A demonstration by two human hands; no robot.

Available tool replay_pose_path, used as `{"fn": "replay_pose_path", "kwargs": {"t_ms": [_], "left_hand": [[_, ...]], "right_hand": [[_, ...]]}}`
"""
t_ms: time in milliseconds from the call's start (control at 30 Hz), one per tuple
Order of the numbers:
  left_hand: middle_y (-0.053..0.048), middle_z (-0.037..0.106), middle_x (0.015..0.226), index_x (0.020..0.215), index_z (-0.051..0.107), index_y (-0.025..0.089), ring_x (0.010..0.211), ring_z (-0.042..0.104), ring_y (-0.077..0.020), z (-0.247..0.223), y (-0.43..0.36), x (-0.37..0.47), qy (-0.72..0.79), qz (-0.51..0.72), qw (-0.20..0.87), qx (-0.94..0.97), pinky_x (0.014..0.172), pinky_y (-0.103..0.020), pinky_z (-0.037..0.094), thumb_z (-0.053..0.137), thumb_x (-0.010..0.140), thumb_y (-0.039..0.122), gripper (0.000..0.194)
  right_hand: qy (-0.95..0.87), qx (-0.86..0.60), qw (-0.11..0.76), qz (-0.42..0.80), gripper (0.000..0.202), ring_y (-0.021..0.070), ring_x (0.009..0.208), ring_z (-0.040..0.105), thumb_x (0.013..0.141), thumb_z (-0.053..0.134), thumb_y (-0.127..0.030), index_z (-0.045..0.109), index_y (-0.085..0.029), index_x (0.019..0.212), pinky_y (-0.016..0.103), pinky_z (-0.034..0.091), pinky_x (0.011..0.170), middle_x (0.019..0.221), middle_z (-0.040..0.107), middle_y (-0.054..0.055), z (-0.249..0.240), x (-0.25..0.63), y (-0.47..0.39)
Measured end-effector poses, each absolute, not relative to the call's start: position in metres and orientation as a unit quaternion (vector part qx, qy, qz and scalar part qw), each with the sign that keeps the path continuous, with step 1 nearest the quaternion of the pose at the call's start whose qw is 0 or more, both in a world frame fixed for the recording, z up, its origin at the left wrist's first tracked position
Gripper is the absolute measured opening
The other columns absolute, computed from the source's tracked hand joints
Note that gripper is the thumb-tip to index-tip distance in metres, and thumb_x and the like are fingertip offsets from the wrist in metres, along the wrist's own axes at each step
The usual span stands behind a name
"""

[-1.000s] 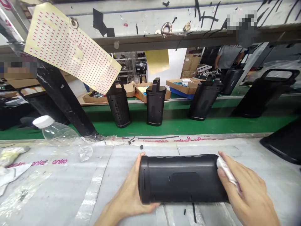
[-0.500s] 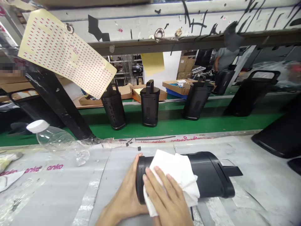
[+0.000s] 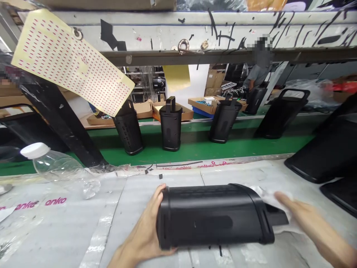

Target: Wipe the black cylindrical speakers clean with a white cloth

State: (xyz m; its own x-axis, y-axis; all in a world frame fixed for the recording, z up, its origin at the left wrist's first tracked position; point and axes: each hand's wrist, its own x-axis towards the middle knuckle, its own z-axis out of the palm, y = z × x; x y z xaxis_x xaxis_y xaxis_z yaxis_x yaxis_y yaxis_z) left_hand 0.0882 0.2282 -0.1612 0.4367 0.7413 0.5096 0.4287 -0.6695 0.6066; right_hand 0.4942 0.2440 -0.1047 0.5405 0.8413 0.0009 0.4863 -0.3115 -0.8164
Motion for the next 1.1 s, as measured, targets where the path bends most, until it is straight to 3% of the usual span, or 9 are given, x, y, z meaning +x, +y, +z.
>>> {"fn": "replay_pose_path", "kwargs": {"t_ms": [100,167,300,400,533,733,833,933,1100], "left_hand": [[0.0,-0.001,0.166,0.152,-0.004,0.049,0.153,0.008,-0.0348,-0.161,0.228,0.088,0.278,0.412,0.101,0.862,0.116,-0.06,0.033,0.073,0.08,0.021,0.11],[0.005,-0.011,0.166,0.149,-0.008,0.056,0.154,0.001,-0.0333,-0.162,0.227,0.089,0.298,0.421,0.114,0.849,0.115,-0.062,0.032,0.065,0.083,0.011,0.108],[-0.01,-0.002,0.167,0.146,-0.03,0.044,0.15,0.019,-0.0385,-0.163,0.223,0.09,0.426,0.433,0.349,0.714,0.116,-0.066,0.026,0.07,0.083,0.03,0.119],[-0.012,-0.001,0.167,0.147,-0.031,0.04,0.148,0.026,-0.0381,-0.157,0.22,0.089,0.437,0.462,0.451,0.626,0.119,-0.061,0.027,0.076,0.076,0.046,0.128],[-0.008,-0.01,0.166,0.149,-0.024,0.042,0.151,0.017,-0.039,-0.152,0.222,0.087,0.445,0.459,0.445,0.628,0.119,-0.06,0.027,0.078,0.075,0.046,0.126],[-0.014,0.011,0.164,0.152,-0.015,0.036,0.15,0.02,-0.0405,-0.157,0.228,0.081,0.457,0.417,0.392,0.681,0.12,-0.065,0.017,0.079,0.073,0.042,0.124],[-0.016,0.013,0.163,0.153,-0.014,0.033,0.148,0.024,-0.0404,-0.157,0.229,0.08,0.457,0.419,0.393,0.679,0.12,-0.064,0.021,0.079,0.073,0.042,0.123],[-0.014,0.014,0.164,0.154,-0.012,0.034,0.148,0.024,-0.04,-0.158,0.228,0.081,0.459,0.424,0.39,0.676,0.12,-0.064,0.021,0.08,0.071,0.042,0.124],[-0.012,0.017,0.163,0.153,-0.011,0.037,0.147,0.028,-0.0377,-0.158,0.229,0.083,0.45,0.432,0.385,0.68,0.12,-0.062,0.022,0.081,0.07,0.045,0.125]], "right_hand": [[-0.321,-0.674,0.415,0.52,0.042,0.0263,0.078,0.068,0.064,0.077,-0.058,0.071,-0.018,0.075,0.032,0.057,0.068,0.083,0.071,0.011,-0.106,0.472,0.247],[-0.31,-0.638,0.455,0.538,0.044,0.0195,0.064,0.062,0.06,0.081,-0.057,0.066,-0.018,0.074,0.026,0.053,0.057,0.071,0.066,0.005,-0.106,0.457,0.25],[-0.357,-0.619,0.51,0.479,0.061,0.0088,0.041,0.035,0.061,0.075,-0.073,0.051,-0.018,0.058,0.02,0.03,0.037,0.046,0.044,-0.001,-0.098,0.436,0.262],[-0.426,-0.604,0.522,0.426,0.065,0.0121,0.047,0.043,0.059,0.071,-0.081,0.056,-0.018,0.065,0.023,0.037,0.042,0.051,0.05,0.001,-0.097,0.429,0.273],[-0.442,-0.623,0.517,0.386,0.071,0.0201,0.064,0.058,0.058,0.064,-0.086,0.063,-0.019,0.079,0.027,0.049,0.054,0.07,0.064,0.005,-0.12,0.425,0.288],[-0.402,-0.7,0.518,0.285,0.066,0.0303,0.087,0.062,0.06,0.053,-0.085,0.059,-0.021,0.073,0.038,0.052,0.075,0.08,0.066,0.008,-0.134,0.433,0.288],[-0.354,-0.762,0.508,0.189,0.059,0.0339,0.09,0.061,0.077,0.045,-0.076,0.061,-0.02,0.078,0.043,0.051,0.076,0.08,0.065,0.011,-0.117,0.433,0.272],[-0.44,-0.735,0.49,0.161,0.055,0.0342,0.107,0.061,0.093,0.039,-0.063,0.067,-0.018,0.107,0.046,0.049,0.093,0.105,0.069,0.012,-0.111,0.419,0.252],[-0.727,-0.527,0.438,-0.039,0.05,0.0249,0.144,0.031,0.102,0.037,-0.03,0.036,-0.028,0.153,0.041,0.025,0.119,0.155,0.036,0.0,-0.13,0.38,0.238]]}}
